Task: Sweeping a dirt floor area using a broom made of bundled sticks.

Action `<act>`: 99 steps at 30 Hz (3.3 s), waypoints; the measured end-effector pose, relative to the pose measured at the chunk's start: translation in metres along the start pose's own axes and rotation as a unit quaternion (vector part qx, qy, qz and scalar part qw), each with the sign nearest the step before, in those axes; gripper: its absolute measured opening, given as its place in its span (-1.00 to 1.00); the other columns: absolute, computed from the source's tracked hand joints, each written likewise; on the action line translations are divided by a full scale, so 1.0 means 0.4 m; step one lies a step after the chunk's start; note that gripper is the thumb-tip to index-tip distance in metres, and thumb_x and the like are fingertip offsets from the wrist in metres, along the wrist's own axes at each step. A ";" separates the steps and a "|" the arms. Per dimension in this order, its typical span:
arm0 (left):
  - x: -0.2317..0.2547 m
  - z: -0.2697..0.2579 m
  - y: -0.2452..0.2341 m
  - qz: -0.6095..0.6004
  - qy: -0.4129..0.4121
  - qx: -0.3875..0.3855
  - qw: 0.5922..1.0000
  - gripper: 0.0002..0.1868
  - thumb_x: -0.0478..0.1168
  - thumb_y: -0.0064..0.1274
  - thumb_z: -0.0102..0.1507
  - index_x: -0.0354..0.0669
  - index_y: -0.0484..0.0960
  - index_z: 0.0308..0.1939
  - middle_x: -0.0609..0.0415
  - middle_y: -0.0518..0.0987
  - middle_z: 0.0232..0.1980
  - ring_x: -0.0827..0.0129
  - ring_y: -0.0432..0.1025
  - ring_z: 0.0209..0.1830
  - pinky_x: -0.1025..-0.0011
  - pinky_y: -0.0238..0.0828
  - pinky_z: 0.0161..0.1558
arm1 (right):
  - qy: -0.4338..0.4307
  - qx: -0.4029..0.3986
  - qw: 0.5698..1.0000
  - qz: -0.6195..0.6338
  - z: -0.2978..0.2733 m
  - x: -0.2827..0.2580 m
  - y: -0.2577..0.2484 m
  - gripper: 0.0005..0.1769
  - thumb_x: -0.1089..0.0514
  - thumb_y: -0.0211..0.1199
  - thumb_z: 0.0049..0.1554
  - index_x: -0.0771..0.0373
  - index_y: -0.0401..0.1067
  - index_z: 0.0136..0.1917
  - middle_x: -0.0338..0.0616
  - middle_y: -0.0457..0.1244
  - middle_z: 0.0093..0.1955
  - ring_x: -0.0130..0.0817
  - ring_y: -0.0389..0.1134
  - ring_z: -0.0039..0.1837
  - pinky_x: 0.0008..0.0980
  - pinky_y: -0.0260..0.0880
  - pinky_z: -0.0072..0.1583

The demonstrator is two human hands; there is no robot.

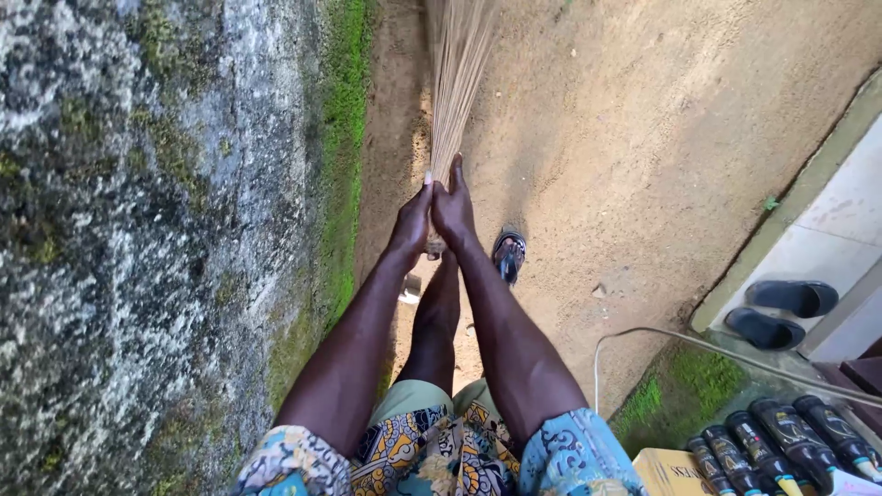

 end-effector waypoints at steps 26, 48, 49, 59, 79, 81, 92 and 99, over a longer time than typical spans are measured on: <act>0.188 0.169 -0.018 -0.012 0.012 0.048 0.999 -0.21 0.28 -0.34 0.42 -0.17 0.20 0.55 -0.05 0.25 0.52 0.32 0.14 0.49 0.29 0.09 0.39 | -0.021 -0.049 0.998 -0.022 0.182 -0.266 0.008 -0.11 0.06 0.09 0.26 0.01 -0.29 0.70 0.23 0.17 0.52 -0.03 0.35 0.40 -0.19 0.31 0.39; 0.294 0.255 -0.010 -0.041 0.045 0.024 0.998 -0.11 0.38 -0.53 0.38 -0.13 -0.03 0.61 -0.13 0.05 0.62 0.16 -0.04 0.61 0.09 -0.07 0.50 | -0.014 -0.044 0.989 -0.138 0.316 -0.346 0.018 -0.09 -0.10 0.04 0.27 -0.01 -0.37 0.69 0.14 0.01 0.61 0.12 0.20 0.48 -0.03 0.09 0.46; 0.298 0.266 -0.013 -0.038 0.043 0.025 0.998 -0.11 0.38 -0.53 0.38 -0.13 -0.03 0.61 -0.13 0.05 0.62 0.16 -0.04 0.61 0.09 -0.07 0.50 | -0.012 -0.045 0.990 -0.135 0.308 -0.351 0.015 -0.09 -0.10 0.04 0.27 -0.01 -0.37 0.69 0.14 0.01 0.61 0.12 0.20 0.48 -0.03 0.09 0.46; 0.191 0.287 0.080 0.066 -0.017 -0.009 0.998 -0.11 0.39 -0.50 0.38 -0.21 0.30 0.49 -0.18 0.39 0.48 0.13 0.26 0.48 0.15 0.20 0.39 | 0.014 0.045 0.998 -0.042 0.264 -0.247 -0.101 -0.07 0.00 0.16 0.18 -0.01 -0.24 0.67 0.21 0.24 0.41 -0.04 0.37 0.35 -0.21 0.31 0.36; -0.075 0.097 0.132 0.058 0.074 -0.002 0.996 -0.18 0.36 -0.38 0.40 -0.15 0.28 0.51 -0.21 0.49 0.37 0.17 0.41 0.34 0.23 0.33 0.30 | 0.010 -0.006 1.000 0.006 0.049 0.047 -0.142 -0.12 0.05 0.13 0.25 -0.11 -0.25 0.69 0.13 0.13 0.56 -0.01 0.41 0.36 -0.18 0.34 0.36; -0.154 0.038 0.134 0.107 -0.073 0.021 0.991 -0.21 0.34 -0.40 0.41 -0.12 0.32 0.50 -0.12 0.51 0.33 0.24 0.40 0.31 0.28 0.31 0.29 | 0.065 0.043 0.997 -0.022 -0.028 0.058 -0.177 -0.10 0.03 0.15 0.26 -0.11 -0.24 0.71 0.18 0.20 0.49 0.01 0.38 0.37 -0.20 0.33 0.35; -0.295 -0.086 0.207 -0.055 -0.052 -0.008 0.997 -0.30 0.21 -0.40 0.47 -0.17 0.20 0.54 -0.04 0.38 0.43 0.31 0.29 0.39 0.37 0.24 0.33 | 0.087 0.002 0.995 -0.047 -0.166 0.164 -0.231 -0.09 -0.03 0.16 0.21 -0.12 -0.21 0.70 0.22 0.23 0.43 0.02 0.37 0.38 -0.20 0.25 0.40; -0.274 -0.162 0.235 0.068 -0.006 -0.122 0.990 -0.32 0.16 -0.35 0.44 -0.25 0.31 0.46 -0.23 0.50 0.30 0.16 0.40 0.23 0.27 0.34 0.20 | 0.032 0.128 0.990 -0.047 -0.279 0.206 -0.292 -0.05 0.04 0.21 0.28 0.03 -0.29 0.72 0.20 -0.05 0.64 0.23 0.01 0.60 -0.07 0.06 0.48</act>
Point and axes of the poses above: each hand's wrist, its own z-axis towards the middle knuckle, its own y-axis out of the palm, x = y × z, the point moved 10 cm from there along z, towards the middle knuckle
